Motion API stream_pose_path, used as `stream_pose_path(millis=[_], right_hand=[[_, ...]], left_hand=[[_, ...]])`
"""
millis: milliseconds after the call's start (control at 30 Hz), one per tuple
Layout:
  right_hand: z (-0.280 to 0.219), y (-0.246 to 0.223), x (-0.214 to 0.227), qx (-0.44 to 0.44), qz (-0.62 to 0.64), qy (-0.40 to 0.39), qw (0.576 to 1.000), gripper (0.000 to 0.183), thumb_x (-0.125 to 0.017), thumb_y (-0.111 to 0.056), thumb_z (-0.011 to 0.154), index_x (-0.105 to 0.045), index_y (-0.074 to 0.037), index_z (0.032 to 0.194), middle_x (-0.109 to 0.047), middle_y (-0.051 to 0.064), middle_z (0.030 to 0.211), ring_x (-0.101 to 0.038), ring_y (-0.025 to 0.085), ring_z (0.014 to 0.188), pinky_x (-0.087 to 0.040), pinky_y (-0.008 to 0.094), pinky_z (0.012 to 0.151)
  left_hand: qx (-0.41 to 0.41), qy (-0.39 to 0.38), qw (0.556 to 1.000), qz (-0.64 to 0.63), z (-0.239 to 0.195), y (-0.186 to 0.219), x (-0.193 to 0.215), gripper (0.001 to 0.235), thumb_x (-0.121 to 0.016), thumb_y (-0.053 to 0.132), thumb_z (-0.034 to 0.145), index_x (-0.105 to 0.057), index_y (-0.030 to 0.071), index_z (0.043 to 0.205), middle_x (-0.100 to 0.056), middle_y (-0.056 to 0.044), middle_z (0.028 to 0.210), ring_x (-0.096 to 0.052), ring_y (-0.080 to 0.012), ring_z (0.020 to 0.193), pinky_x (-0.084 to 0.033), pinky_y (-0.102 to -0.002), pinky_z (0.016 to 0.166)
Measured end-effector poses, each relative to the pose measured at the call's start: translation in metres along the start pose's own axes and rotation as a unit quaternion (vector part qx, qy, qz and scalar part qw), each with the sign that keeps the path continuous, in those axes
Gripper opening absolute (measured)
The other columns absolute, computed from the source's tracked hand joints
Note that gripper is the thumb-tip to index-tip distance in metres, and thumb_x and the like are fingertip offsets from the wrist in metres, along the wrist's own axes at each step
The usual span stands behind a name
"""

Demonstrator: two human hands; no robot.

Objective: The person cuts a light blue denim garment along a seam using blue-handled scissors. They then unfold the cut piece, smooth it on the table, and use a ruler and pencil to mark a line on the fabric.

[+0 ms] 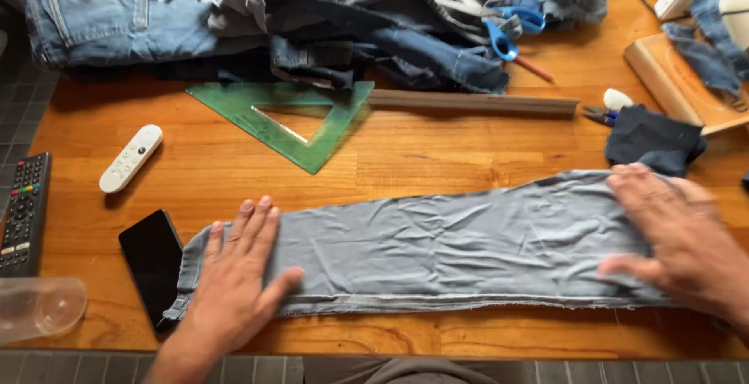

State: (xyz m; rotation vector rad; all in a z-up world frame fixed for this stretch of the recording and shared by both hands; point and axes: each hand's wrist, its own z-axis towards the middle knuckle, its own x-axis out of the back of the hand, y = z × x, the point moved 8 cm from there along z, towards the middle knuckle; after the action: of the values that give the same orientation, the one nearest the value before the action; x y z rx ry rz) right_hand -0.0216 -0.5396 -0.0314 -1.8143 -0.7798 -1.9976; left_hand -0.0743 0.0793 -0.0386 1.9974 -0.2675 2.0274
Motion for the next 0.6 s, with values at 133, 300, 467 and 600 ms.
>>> stream_pose_path(millis=[133, 300, 467, 600], right_hand=[[0.014, 0.023, 0.043, -0.054, -0.03, 0.124, 0.99, 0.083, -0.07, -0.049, 0.1, -0.062, -0.019, 0.176, -0.071, 0.001, 0.175, -0.057, 0.024, 0.176, -0.04, 0.049, 0.131], [0.035, 0.062, 0.001, -0.101, -0.091, -0.045, 0.99, 0.075, -0.079, -0.053, 0.088, -0.058, -0.05, 0.16, -0.077, -0.019, 0.123, -0.063, 0.022, 0.139, -0.039, 0.054, 0.112], [0.028, 0.056, 0.033, -0.073, 0.099, -0.041, 0.992, 0.017, -0.086, -0.046, 0.087, -0.084, -0.032, 0.097, -0.084, -0.011, 0.107, -0.075, 0.022, 0.106, -0.057, 0.045, 0.096], [0.008, -0.048, 0.099, -0.064, 0.375, -0.08, 0.921, 0.018, -0.092, -0.055, 0.084, -0.1, -0.039, 0.079, -0.088, -0.013, 0.04, -0.088, 0.01, 0.028, -0.067, 0.031, 0.037]], left_hand=[[0.069, 0.045, 0.995, 0.052, 0.003, -0.042, 0.019, 0.077, -0.069, 0.063, 0.1, -0.062, 0.023, 0.166, -0.069, -0.003, 0.153, -0.064, -0.0281, 0.144, -0.038, -0.056, 0.13], [0.138, -0.123, 0.983, 0.007, 0.025, -0.097, 0.027, 0.026, -0.092, 0.051, 0.089, -0.087, 0.031, 0.105, -0.089, 0.001, 0.11, -0.08, -0.0293, 0.111, -0.058, -0.048, 0.103], [0.118, -0.016, 0.952, 0.282, 0.057, -0.142, 0.108, 0.022, -0.07, 0.037, 0.103, -0.088, 0.05, 0.106, -0.08, 0.003, 0.107, -0.073, -0.0308, 0.1, -0.059, -0.047, 0.075], [0.175, 0.196, 0.805, 0.532, 0.126, -0.137, 0.224, 0.021, -0.065, 0.042, 0.129, -0.058, 0.03, 0.113, -0.058, 0.009, 0.105, -0.061, -0.0059, 0.095, -0.057, -0.02, 0.073]])
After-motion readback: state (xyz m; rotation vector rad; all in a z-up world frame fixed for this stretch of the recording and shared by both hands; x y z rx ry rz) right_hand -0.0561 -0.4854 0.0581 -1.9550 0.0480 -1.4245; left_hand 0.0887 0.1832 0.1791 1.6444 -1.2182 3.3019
